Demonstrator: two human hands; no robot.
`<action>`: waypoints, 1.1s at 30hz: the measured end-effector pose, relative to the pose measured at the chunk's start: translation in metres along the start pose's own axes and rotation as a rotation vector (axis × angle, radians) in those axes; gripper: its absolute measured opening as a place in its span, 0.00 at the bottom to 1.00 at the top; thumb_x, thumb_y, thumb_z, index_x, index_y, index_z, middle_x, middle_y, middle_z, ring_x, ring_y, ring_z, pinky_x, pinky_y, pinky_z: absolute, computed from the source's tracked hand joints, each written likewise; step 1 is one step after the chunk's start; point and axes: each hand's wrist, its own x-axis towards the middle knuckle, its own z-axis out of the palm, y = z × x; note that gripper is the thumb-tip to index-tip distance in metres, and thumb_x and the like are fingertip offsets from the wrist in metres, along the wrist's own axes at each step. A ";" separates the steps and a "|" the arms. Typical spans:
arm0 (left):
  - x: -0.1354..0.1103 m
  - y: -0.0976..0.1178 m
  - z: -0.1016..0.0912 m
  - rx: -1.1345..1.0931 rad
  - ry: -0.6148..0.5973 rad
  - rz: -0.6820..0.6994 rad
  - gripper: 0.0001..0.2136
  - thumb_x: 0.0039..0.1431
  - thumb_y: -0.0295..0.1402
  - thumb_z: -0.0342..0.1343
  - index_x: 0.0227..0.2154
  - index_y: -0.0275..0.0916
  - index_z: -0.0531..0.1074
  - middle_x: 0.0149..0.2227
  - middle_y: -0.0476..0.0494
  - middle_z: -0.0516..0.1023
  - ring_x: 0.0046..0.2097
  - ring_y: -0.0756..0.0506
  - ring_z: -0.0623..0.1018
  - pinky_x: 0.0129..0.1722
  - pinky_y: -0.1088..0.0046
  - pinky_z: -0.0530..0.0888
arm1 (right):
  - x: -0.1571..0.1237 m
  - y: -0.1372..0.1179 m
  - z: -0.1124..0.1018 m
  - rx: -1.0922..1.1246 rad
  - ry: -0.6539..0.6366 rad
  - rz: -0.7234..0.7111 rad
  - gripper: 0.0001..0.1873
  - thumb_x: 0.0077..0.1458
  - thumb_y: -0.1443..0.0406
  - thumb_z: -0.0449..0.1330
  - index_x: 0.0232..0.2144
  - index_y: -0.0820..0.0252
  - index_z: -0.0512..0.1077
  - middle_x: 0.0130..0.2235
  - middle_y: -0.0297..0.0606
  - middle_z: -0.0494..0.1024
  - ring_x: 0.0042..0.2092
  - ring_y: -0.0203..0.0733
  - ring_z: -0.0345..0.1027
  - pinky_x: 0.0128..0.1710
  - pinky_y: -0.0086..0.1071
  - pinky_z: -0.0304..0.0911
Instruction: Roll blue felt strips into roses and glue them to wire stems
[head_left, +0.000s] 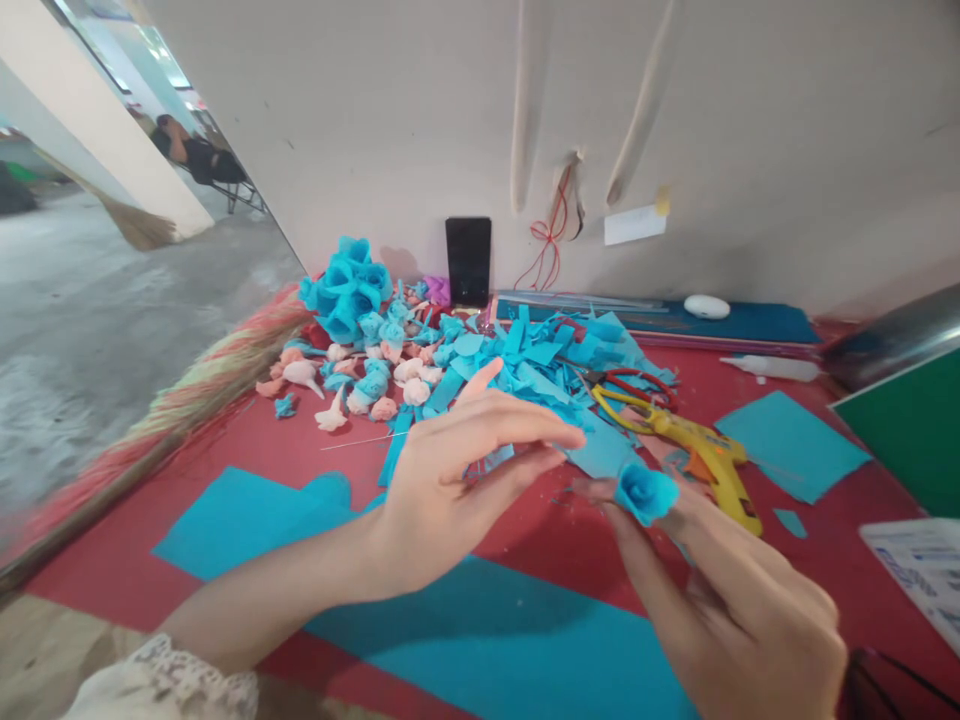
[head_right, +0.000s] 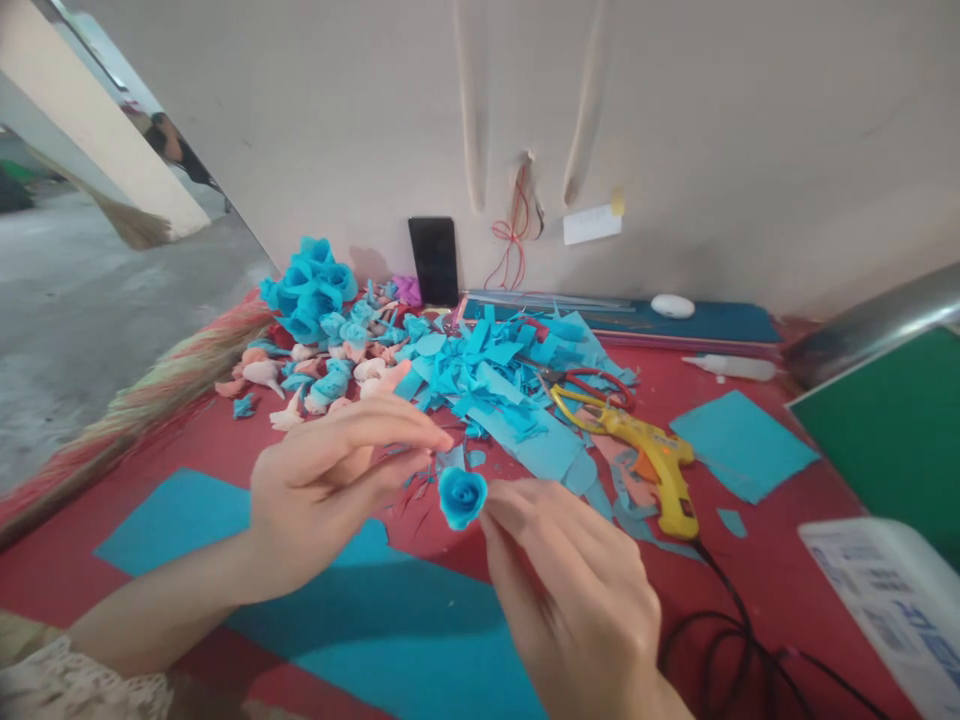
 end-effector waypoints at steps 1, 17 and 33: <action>0.000 0.000 0.000 0.004 -0.026 0.010 0.03 0.54 0.24 0.56 0.32 0.33 0.73 0.33 0.42 0.79 0.35 0.49 0.77 0.39 0.71 0.72 | 0.000 0.000 0.000 0.020 0.003 -0.024 0.10 0.56 0.76 0.52 0.37 0.56 0.63 0.32 0.31 0.74 0.29 0.35 0.70 0.34 0.25 0.66; 0.000 0.010 0.005 0.132 -0.149 0.073 0.05 0.51 0.24 0.55 0.31 0.33 0.74 0.27 0.45 0.80 0.33 0.49 0.74 0.52 0.61 0.65 | 0.004 -0.003 0.000 0.151 -0.024 -0.084 0.14 0.52 0.76 0.51 0.39 0.55 0.63 0.32 0.32 0.75 0.34 0.39 0.72 0.35 0.29 0.69; 0.001 0.009 0.006 0.156 -0.113 0.085 0.06 0.50 0.22 0.54 0.21 0.37 0.72 0.26 0.46 0.81 0.31 0.47 0.75 0.55 0.47 0.59 | -0.003 -0.002 -0.004 0.097 -0.042 -0.056 0.12 0.53 0.75 0.53 0.39 0.56 0.65 0.32 0.33 0.76 0.34 0.38 0.72 0.38 0.28 0.68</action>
